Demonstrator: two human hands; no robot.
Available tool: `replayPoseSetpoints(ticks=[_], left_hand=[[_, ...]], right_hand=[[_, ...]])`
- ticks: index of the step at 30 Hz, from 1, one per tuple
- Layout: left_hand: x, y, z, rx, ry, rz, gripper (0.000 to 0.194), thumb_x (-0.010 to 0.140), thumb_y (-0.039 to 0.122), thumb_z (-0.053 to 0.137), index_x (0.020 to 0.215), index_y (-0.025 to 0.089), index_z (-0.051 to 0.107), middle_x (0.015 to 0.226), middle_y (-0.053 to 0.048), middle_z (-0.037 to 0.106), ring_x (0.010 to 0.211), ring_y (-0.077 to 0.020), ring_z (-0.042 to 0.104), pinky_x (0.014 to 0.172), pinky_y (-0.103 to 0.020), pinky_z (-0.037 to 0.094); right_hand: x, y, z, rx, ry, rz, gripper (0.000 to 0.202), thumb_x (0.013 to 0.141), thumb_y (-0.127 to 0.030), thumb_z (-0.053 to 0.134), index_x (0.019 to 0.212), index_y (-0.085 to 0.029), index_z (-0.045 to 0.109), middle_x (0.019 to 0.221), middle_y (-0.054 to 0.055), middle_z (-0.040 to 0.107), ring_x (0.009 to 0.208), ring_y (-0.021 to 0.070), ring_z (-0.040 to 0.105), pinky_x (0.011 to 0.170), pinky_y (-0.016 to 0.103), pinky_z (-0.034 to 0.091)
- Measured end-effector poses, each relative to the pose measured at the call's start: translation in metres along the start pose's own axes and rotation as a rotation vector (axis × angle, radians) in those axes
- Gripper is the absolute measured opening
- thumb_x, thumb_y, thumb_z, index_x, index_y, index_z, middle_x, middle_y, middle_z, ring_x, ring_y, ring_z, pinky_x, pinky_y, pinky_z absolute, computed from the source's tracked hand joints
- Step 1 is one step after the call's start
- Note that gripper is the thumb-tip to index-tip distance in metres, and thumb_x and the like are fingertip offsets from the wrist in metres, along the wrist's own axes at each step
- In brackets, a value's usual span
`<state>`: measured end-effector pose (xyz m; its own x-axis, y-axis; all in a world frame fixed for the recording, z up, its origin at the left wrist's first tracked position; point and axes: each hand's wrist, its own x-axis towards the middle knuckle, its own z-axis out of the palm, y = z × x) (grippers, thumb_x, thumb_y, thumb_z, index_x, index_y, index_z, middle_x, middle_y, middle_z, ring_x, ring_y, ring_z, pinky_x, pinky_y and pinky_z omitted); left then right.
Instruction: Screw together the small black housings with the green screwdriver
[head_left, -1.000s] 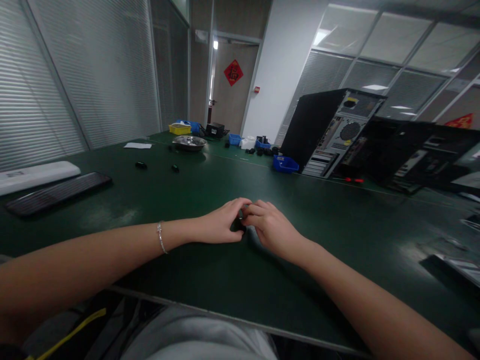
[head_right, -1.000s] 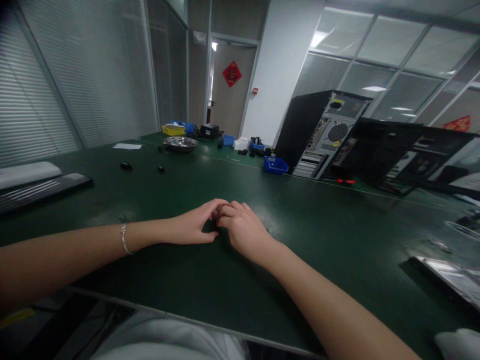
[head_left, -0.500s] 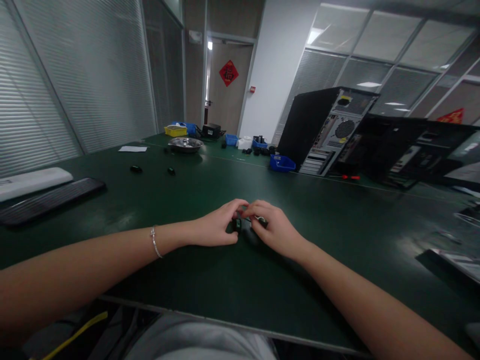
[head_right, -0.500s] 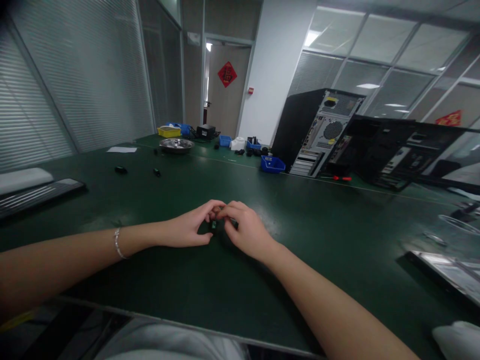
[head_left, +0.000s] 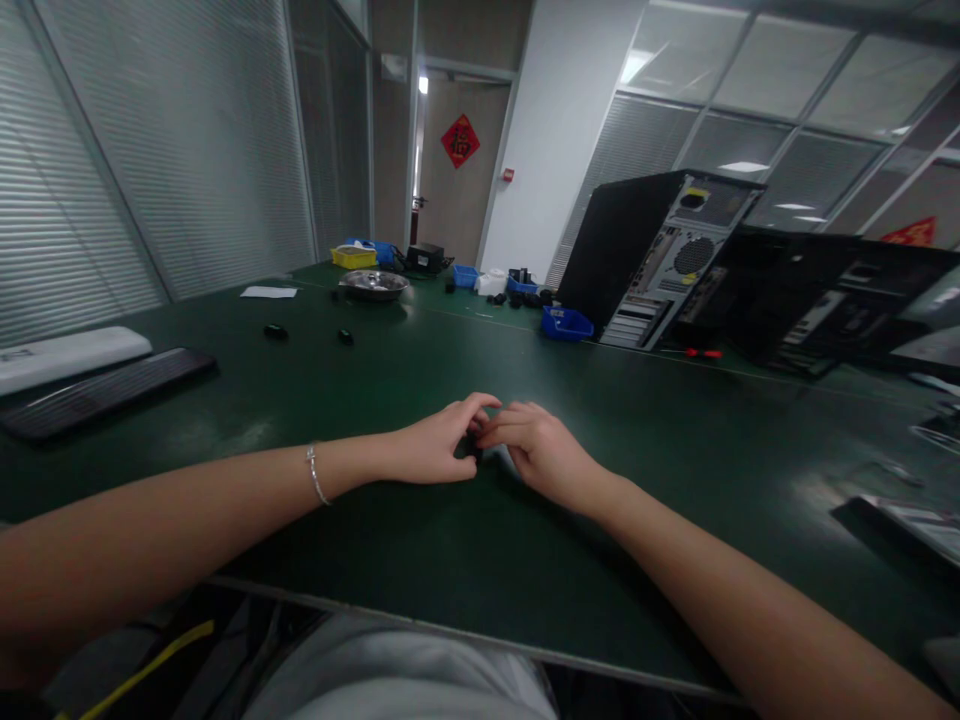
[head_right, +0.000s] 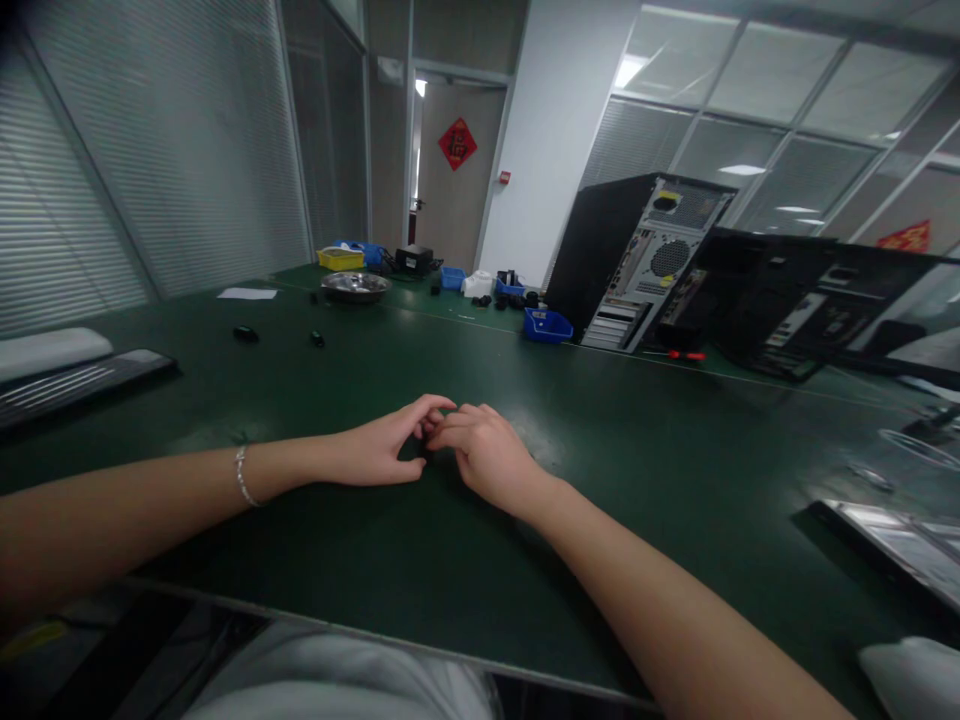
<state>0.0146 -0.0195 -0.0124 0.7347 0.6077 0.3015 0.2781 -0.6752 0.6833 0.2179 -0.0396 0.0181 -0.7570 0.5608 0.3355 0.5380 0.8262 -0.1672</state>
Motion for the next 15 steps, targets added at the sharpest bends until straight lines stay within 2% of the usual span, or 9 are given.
replayPoseSetpoints(ticks=[9, 13, 15], left_hand=[[0.0, 0.008, -0.003, 0.109, 0.0, 0.009, 0.07, 0.074, 0.012, 0.063, 0.136, 0.017, 0.032, 0.122, -0.012, 0.054, 0.109, -0.0246, 0.056, 0.097, -0.04, 0.047], [0.001, 0.011, -0.008, 0.204, -0.015, 0.008, 0.067, 0.076, 0.016, 0.065, 0.136, 0.02, 0.035, 0.11, -0.007, 0.06, 0.099, -0.0214, 0.06, 0.088, -0.035, 0.051], [0.002, 0.008, -0.02, 0.263, 0.0, -0.012, 0.066, 0.076, 0.016, 0.066, 0.135, 0.022, 0.038, 0.108, -0.005, 0.061, 0.096, -0.0197, 0.061, 0.086, -0.031, 0.051]], right_hand=[[0.004, -0.004, 0.0, -0.087, -0.024, -0.011, 0.038, 0.072, 0.007, 0.048, 0.085, -0.018, 0.073, 0.093, 0.006, 0.073, 0.09, 0.0224, 0.061, 0.074, 0.033, 0.038], [-0.003, -0.004, -0.003, -0.093, -0.018, -0.022, 0.041, 0.078, 0.003, 0.049, 0.104, -0.021, 0.071, 0.103, 0.005, 0.073, 0.093, 0.0219, 0.06, 0.078, 0.034, 0.04], [-0.005, -0.003, -0.004, -0.088, 0.001, -0.012, 0.045, 0.081, 0.0, 0.049, 0.117, -0.022, 0.065, 0.115, 0.005, 0.07, 0.099, 0.0222, 0.059, 0.083, 0.036, 0.041]])
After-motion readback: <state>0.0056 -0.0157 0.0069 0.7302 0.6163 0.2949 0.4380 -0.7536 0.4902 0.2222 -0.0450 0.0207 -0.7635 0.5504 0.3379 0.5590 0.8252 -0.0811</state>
